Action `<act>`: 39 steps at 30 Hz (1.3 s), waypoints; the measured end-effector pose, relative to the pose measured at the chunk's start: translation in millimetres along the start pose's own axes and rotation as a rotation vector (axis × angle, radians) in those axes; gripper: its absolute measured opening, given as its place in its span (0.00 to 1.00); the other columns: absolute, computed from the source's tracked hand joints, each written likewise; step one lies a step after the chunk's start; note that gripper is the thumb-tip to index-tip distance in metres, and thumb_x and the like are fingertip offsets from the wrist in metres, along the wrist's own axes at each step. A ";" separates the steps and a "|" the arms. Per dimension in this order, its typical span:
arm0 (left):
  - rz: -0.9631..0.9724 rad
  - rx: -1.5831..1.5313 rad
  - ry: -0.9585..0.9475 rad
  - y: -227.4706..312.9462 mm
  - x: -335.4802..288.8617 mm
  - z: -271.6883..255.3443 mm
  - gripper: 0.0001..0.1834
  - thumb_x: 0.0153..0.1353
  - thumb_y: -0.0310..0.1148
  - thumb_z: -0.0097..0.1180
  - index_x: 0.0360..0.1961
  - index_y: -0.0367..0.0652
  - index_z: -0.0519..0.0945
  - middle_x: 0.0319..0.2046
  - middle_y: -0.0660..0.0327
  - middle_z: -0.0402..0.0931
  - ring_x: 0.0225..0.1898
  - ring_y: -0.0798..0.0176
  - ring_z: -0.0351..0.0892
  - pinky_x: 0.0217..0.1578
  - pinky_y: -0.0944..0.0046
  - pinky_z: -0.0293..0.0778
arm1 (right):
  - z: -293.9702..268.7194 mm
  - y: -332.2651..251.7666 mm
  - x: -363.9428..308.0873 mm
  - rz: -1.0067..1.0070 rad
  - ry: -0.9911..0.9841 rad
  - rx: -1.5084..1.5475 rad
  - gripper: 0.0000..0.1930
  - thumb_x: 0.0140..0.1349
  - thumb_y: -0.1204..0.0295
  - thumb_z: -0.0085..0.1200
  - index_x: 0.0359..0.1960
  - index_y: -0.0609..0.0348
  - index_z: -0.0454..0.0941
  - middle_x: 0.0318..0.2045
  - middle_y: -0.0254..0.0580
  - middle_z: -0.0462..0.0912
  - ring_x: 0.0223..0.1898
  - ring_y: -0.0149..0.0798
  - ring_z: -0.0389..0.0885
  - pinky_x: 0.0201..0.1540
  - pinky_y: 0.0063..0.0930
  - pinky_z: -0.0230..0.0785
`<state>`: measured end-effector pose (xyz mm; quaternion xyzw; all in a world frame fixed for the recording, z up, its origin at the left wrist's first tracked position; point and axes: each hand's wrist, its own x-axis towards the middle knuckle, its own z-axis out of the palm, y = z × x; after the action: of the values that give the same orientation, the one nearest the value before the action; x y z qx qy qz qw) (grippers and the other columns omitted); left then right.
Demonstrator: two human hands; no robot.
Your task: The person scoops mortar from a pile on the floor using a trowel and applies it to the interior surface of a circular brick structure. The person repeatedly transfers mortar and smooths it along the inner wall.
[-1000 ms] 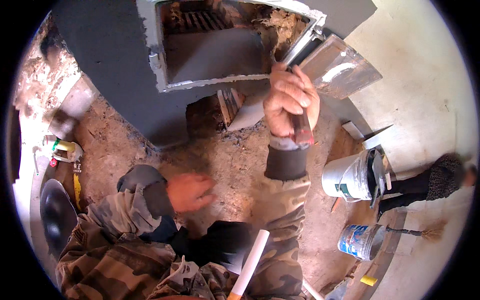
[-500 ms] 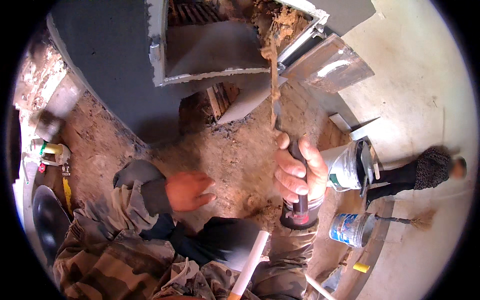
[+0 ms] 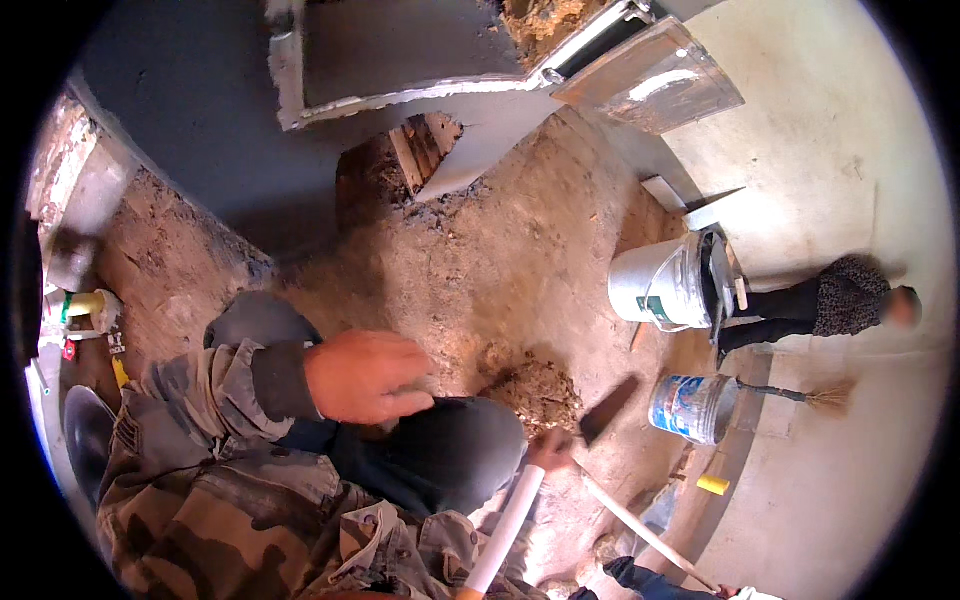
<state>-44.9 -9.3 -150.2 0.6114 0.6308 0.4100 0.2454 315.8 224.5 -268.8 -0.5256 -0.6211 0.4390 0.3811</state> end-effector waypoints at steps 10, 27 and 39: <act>0.089 -0.047 0.073 5.4 -4.9 17.4 0.16 0.63 0.44 0.59 0.39 0.40 0.77 0.35 0.52 0.77 0.41 0.45 0.79 0.43 0.49 0.76 | 89.7 -164.5 36.8 -0.269 -0.452 -0.309 0.13 0.75 0.63 0.46 0.42 0.62 0.77 0.13 0.36 0.69 0.13 0.31 0.68 0.17 0.30 0.59; 0.103 0.159 0.279 4.9 -42.0 6.7 0.16 0.56 0.45 0.65 0.34 0.43 0.79 0.32 0.56 0.79 0.38 0.51 0.81 0.40 0.52 0.76 | 312.1 -380.1 112.4 -0.665 -0.564 -0.584 0.22 0.73 0.53 0.50 0.42 0.62 0.82 0.16 0.34 0.72 0.12 0.28 0.69 0.13 0.28 0.58; 0.163 0.093 0.227 17.3 -62.0 -17.4 0.17 0.55 0.46 0.65 0.30 0.42 0.79 0.29 0.56 0.78 0.33 0.52 0.81 0.36 0.54 0.77 | 249.5 -400.2 82.7 -0.746 -0.388 -0.916 0.20 0.72 0.55 0.53 0.38 0.64 0.82 0.14 0.34 0.74 0.12 0.29 0.70 0.15 0.31 0.62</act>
<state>-41.0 -74.8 -138.5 0.6208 0.6211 0.4656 0.1098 -57.8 245.3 29.9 -0.2941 -0.9461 0.0528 0.1250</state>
